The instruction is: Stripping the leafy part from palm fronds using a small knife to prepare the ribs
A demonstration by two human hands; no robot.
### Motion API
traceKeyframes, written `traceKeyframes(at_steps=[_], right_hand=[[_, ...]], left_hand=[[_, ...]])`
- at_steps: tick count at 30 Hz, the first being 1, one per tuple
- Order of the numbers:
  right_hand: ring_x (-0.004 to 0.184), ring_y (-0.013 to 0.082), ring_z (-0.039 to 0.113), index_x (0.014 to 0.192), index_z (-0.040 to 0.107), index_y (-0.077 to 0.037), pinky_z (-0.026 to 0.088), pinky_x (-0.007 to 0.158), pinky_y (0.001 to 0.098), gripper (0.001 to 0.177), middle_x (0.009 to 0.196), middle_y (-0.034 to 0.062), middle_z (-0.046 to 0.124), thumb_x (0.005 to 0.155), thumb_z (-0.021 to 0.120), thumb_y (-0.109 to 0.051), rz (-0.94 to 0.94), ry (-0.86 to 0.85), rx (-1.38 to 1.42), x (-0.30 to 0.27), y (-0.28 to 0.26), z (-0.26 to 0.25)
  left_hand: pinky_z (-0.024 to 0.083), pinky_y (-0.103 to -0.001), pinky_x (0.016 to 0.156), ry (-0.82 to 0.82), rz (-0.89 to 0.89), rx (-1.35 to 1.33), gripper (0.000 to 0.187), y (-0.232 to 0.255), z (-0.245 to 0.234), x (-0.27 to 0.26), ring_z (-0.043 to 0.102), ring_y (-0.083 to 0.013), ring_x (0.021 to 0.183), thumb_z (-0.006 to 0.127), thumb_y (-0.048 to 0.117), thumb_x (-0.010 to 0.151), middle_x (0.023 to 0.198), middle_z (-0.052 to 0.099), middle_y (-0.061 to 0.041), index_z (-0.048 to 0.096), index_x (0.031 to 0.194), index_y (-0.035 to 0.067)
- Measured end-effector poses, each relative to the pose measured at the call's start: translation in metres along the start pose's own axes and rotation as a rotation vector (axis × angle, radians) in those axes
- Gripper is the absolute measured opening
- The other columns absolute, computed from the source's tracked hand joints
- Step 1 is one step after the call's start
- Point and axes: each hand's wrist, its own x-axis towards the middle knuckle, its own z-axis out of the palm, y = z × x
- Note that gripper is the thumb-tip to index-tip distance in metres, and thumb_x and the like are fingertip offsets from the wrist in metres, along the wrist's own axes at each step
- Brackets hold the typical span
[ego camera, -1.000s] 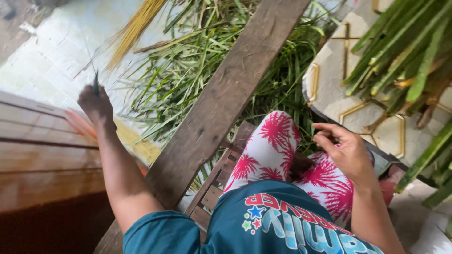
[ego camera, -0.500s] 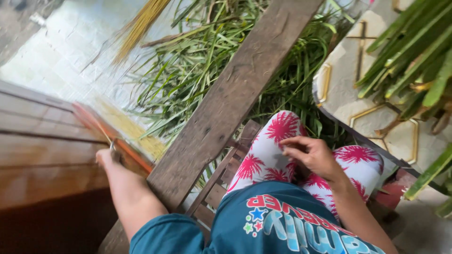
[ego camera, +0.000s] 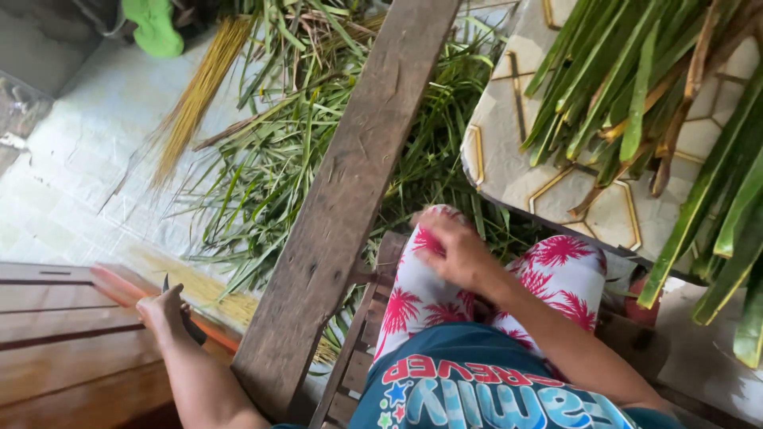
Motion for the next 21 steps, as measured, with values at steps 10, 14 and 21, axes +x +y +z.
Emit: traceKeyframes(at_steps=[10,14,21], right_hand=[[0.140,0.0363,0.031,0.135,0.051,-0.019,0.023,0.114,0.0530,0.063,0.154,0.0148,0.031,0.079,0.070,-0.042,0.073,-0.305,-0.147,-0.008,0.000,0.004],[0.119,0.0296,0.057,0.111,0.067,-0.003,0.042,0.105,0.0454,0.028,0.128,0.0160,0.060,0.093,0.061,-0.024,0.195,-0.306,0.237,-0.018,-0.001,-0.034],[0.093,0.0251,0.067,0.094,0.070,-0.004,0.052,0.086,0.0372,0.021,0.101,0.0104,0.071,0.089,0.067,-0.023,0.176,-0.035,0.325,-0.073,0.006,-0.056]], left_hand=[[0.049,-0.036,0.046,-0.283,0.158,-0.023,0.025,0.091,0.077,-0.036,0.059,-0.0189,0.053,0.066,0.020,0.094,0.083,0.065,-0.019,0.056,0.106,0.000],[0.042,-0.025,0.042,-0.424,0.301,-0.062,0.011,0.160,0.126,-0.114,0.052,-0.0163,0.048,0.059,0.008,0.090,0.071,0.062,-0.013,0.062,0.097,0.001],[0.041,-0.022,0.047,-0.883,0.492,-0.013,0.016,0.229,0.215,-0.237,0.054,-0.0123,0.053,0.058,0.012,0.095,0.077,0.065,-0.006,0.064,0.108,0.003]])
